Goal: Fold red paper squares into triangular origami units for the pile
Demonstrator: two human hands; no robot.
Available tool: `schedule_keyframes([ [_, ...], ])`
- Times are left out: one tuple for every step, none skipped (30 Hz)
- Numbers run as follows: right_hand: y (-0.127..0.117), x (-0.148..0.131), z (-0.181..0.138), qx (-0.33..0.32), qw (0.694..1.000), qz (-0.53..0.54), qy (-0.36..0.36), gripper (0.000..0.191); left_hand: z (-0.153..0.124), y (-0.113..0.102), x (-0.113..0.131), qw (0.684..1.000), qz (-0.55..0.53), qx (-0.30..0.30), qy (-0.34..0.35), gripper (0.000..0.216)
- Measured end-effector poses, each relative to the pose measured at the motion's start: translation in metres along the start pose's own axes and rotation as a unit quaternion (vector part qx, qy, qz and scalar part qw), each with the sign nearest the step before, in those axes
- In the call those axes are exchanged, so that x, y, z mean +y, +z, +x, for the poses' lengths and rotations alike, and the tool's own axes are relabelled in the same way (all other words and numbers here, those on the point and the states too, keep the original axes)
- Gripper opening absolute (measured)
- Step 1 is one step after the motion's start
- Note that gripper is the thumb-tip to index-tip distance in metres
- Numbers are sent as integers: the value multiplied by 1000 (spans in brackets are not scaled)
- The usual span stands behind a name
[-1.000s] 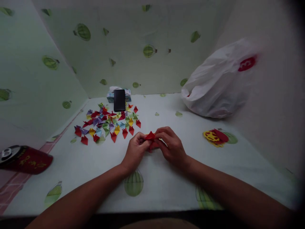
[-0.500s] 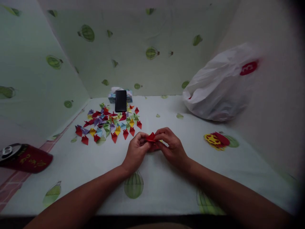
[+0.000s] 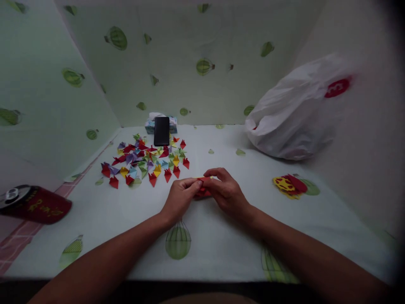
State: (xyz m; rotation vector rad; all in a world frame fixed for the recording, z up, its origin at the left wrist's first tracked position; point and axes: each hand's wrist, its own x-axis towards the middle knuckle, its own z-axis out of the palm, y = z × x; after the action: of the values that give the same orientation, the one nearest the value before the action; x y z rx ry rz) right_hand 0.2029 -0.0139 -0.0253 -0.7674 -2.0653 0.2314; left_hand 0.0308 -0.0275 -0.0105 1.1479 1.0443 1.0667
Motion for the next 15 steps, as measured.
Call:
schedule_keyframes([
  [0, 0, 0, -3, 1000, 2, 2, 24, 0, 0, 1, 1000, 5, 1, 6, 26],
  [0, -1, 0, -6, 1000, 5, 6, 25, 0, 0, 1, 1000, 7, 2, 10, 26],
  [0, -1, 0, -9, 1000, 10, 9, 26, 0, 0, 1, 1000, 5, 1, 9, 26],
  [0, -1, 0, -10, 1000, 16, 9, 26, 0, 0, 0, 1000, 0, -1, 6, 27],
  [0, -1, 0, -12, 1000, 23, 7, 26, 1, -1, -1, 1000, -5, -2, 2, 28],
  [0, -1, 0, -15, 999, 30, 4, 26, 1, -1, -2, 1000, -10, -3, -2, 29],
  [0, -1, 0, -19, 999, 37, 2, 25, 2, -2, -3, 1000, -14, -1, -3, 28],
  [0, -1, 0, -23, 999, 42, 1, 24, 2, -2, -3, 1000, -17, 4, -3, 28],
  [0, -1, 0, -27, 999, 45, 2, 23, 3, -3, -4, 1000, -18, 11, 0, 27],
  [0, 0, 0, -30, 998, 47, 4, 23, 3, -3, -4, 1000, -19, 19, 1, 26],
  [0, 0, 0, -30, 998, 49, 6, 23, 4, -3, -4, 999, -21, 26, 3, 25],
  [0, 0, 0, -27, 998, 49, 7, 23, 4, -3, -4, 999, -24, 33, 4, 25],
  [0, 1, 0, -25, 999, 47, 7, 23, 4, -3, -4, 999, -28, 38, 5, 24],
  [1, 1, -1, -23, 999, 42, 7, 23, 4, -2, -4, 999, -29, 43, 5, 24],
  [1, 1, -1, -23, 999, 35, 6, 24, 3, -2, -4, 999, -28, 46, 6, 25],
])
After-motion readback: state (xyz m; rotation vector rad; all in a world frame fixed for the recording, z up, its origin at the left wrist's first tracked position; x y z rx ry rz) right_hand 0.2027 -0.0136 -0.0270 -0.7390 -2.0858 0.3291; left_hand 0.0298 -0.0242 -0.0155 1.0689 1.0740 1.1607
